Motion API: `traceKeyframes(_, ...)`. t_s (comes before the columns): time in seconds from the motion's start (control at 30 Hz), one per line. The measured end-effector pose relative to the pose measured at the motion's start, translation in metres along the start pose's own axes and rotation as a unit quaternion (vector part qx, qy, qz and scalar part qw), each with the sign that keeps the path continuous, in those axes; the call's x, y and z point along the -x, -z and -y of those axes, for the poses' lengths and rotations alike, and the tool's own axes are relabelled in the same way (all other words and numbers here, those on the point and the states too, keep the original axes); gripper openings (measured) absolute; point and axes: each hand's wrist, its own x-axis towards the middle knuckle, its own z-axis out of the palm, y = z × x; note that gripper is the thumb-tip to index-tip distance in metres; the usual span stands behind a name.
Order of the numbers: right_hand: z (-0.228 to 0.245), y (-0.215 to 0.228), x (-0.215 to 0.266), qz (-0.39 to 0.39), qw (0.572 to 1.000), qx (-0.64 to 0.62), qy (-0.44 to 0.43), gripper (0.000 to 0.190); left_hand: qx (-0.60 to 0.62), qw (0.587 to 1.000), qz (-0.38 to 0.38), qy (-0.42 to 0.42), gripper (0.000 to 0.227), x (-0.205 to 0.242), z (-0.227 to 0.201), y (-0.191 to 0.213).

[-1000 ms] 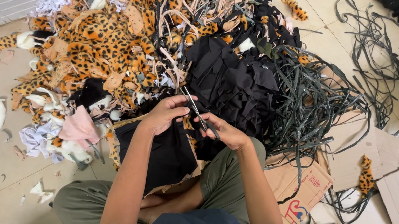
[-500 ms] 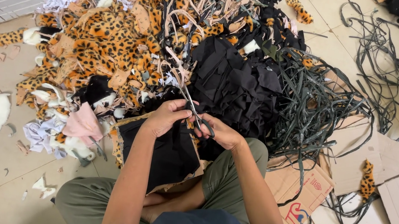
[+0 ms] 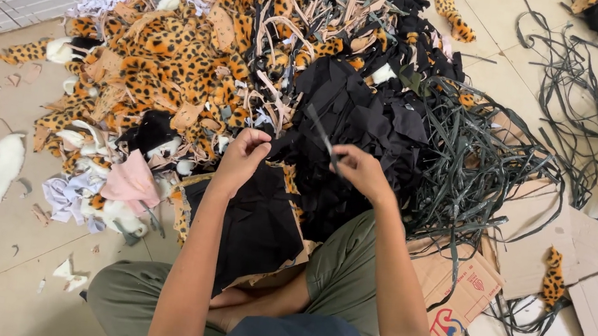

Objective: The person uses shears to cut through black fabric scraps while sitting on the floor, handling the pieces one at a time and discarding small remnants onto a cardboard box.

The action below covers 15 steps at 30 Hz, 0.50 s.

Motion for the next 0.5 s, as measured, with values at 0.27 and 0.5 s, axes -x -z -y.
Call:
traceKeyframes(0.27, -0.005, -0.038, -0.038, -0.131, 0.94, 0.31, -0.048, 0.039, -0.257, 0.958, 0.032, -0.125, 0.022, 0.026, -0.062, -0.007)
traceKeyframes(0.5, -0.003, -0.031, -0.046, -0.13, 0.939, 0.315, -0.042, 0.032, -0.451, 0.836, -0.024, -0.311, 0.026, 0.04, -0.087, -0.012)
